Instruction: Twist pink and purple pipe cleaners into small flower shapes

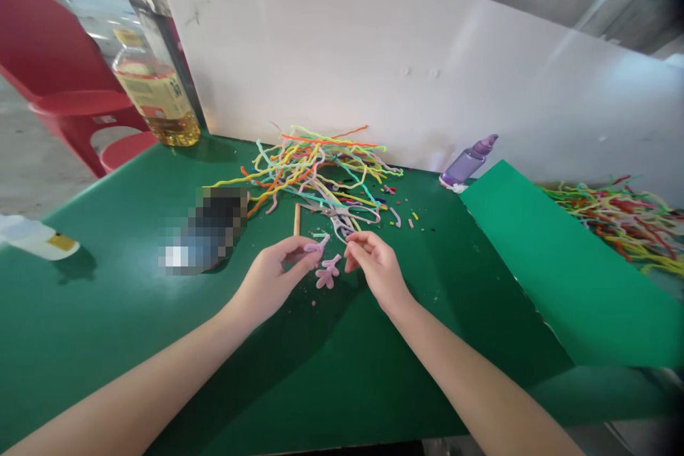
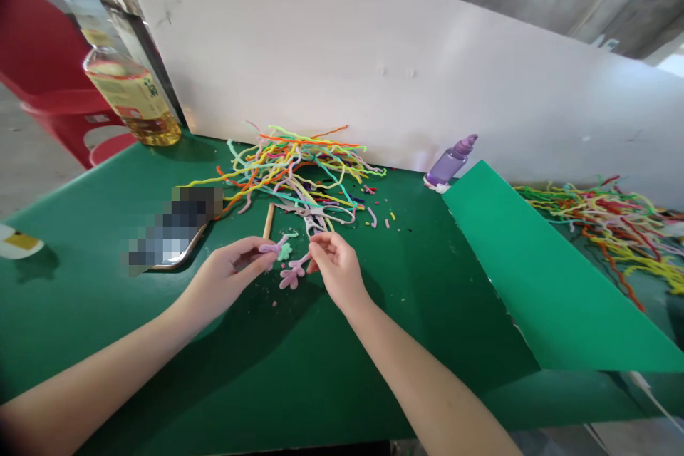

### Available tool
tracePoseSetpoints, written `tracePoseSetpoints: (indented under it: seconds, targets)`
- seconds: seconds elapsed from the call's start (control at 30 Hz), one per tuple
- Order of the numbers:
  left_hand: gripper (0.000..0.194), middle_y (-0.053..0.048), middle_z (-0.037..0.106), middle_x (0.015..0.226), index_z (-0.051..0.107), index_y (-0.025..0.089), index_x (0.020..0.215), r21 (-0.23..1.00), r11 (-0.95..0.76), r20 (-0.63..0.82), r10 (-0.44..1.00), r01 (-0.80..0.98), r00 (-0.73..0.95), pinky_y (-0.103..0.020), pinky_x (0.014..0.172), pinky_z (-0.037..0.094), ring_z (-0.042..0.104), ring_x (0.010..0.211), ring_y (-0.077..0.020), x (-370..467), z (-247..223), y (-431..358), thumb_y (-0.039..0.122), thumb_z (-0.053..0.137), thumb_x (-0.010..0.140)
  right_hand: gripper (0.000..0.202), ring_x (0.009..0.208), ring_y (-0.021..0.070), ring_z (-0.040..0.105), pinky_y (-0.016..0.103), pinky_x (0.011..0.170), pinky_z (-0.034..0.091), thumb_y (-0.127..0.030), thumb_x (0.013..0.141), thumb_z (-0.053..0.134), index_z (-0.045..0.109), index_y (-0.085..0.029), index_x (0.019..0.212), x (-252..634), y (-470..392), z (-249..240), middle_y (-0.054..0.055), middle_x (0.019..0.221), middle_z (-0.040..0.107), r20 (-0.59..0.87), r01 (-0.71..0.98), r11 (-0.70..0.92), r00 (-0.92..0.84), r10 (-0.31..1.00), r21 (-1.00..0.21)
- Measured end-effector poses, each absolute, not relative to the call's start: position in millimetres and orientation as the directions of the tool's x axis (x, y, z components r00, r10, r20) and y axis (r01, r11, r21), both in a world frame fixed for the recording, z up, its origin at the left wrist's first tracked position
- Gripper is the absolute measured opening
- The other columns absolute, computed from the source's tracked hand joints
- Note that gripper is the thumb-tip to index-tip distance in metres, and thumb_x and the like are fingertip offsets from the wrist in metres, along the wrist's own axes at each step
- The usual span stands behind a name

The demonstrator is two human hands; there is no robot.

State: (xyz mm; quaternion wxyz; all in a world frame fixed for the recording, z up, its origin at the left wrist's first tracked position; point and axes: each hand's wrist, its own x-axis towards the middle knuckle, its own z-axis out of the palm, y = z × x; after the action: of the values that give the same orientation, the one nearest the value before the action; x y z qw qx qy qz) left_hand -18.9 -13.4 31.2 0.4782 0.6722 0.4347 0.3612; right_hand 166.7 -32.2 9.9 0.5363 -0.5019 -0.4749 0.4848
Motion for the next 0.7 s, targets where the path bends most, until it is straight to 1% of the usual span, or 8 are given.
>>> tracePoseSetpoints:
  seconds: [0.07,0.1,0.2,0.3,0.4,0.5,0.6,0.7]
  targets:
    - [0.028,-0.004,0.067,0.086,0.058,0.017,0.097,0.981,-0.071,0.001,0.93,0.178,0.368,-0.029,0.073,0.05,0.064,0.079,-0.0184,-19,28,-11,0.037,0.06,0.078,0.023,0.057,0.0102,0.057,0.025,0.058,0.047,-0.037,0.079,0.059,0.057,-0.019,0.093,167,-32,10,0.0,0.075,0.06,0.023,-0.039,0.027,0.084,0.996,-0.999]
    - [0.029,-0.004,0.067,0.085,0.056,0.016,0.096,0.988,-0.031,-0.03,0.921,0.149,0.389,-0.029,0.071,0.051,0.065,0.076,-0.0176,-19,26,-10,0.036,0.063,0.076,0.024,0.058,0.0102,0.058,0.025,0.059,0.047,-0.037,0.079,0.059,0.057,-0.019,0.094,167,-31,10,0.001,0.077,0.061,0.023,-0.035,0.026,0.077,0.997,-0.999]
    - [0.022,-0.003,0.069,0.076,0.056,0.016,0.084,0.994,0.016,-0.069,0.861,0.109,0.504,-0.029,0.07,0.052,0.065,0.071,-0.0166,-18,21,-7,0.034,0.065,0.074,0.027,0.056,0.0096,0.056,0.023,0.054,0.045,-0.041,0.079,0.058,0.059,-0.018,0.092,169,-32,10,0.001,0.073,0.061,-0.016,0.002,-0.016,-0.014,1.0,-1.0]
    - [0.021,-0.004,0.07,0.075,0.059,0.016,0.082,0.99,-0.035,-0.048,0.838,0.14,0.544,-0.03,0.07,0.052,0.066,0.072,-0.0181,-17,18,-7,0.036,0.063,0.075,0.029,0.05,0.0087,0.053,0.021,0.046,0.04,-0.044,0.076,0.061,0.061,-0.017,0.084,169,-32,10,0.001,0.066,0.061,-0.091,0.065,-0.083,-0.128,0.988,-0.994]
    - [0.024,-0.004,0.07,0.075,0.061,0.016,0.086,0.981,-0.068,-0.039,0.851,0.184,0.523,-0.03,0.068,0.052,0.066,0.071,-0.0185,-17,19,-8,0.038,0.062,0.076,0.029,0.056,0.0116,0.059,0.022,0.048,0.043,-0.042,0.072,0.066,0.06,-0.016,0.082,169,-32,9,0.001,0.067,0.063,-0.108,0.044,-0.103,-0.146,0.983,-0.994]
    - [0.024,-0.004,0.071,0.077,0.063,0.017,0.088,0.973,-0.092,-0.042,0.834,0.213,0.55,-0.029,0.068,0.052,0.066,0.071,-0.0189,-17,19,-8,0.039,0.057,0.079,0.025,0.062,0.0133,0.061,0.024,0.054,0.047,-0.038,0.071,0.068,0.06,-0.017,0.081,170,-30,7,0.001,0.067,0.063,-0.052,0.021,-0.05,-0.106,0.993,-0.999]
    - [0.023,-0.002,0.072,0.082,0.066,0.02,0.088,0.936,-0.187,-0.006,0.84,0.299,0.543,-0.028,0.074,0.049,0.066,0.076,-0.0189,-18,19,-6,0.038,0.054,0.081,0.023,0.056,0.0109,0.057,0.026,0.056,0.047,-0.036,0.072,0.067,0.06,-0.019,0.085,175,-26,4,0.0,0.072,0.063,0.025,0.07,0.025,-0.01,1.0,-0.997]
    - [0.02,0.0,0.073,0.081,0.067,0.023,0.089,0.874,-0.28,0.04,0.855,0.396,0.516,-0.026,0.074,0.047,0.066,0.077,-0.0185,-18,20,-6,0.036,0.054,0.081,0.026,0.054,0.0106,0.055,0.025,0.055,0.046,-0.036,0.072,0.067,0.058,-0.019,0.089,179,-22,0,0.001,0.074,0.063,0.038,0.123,0.033,0.043,0.998,-0.992]
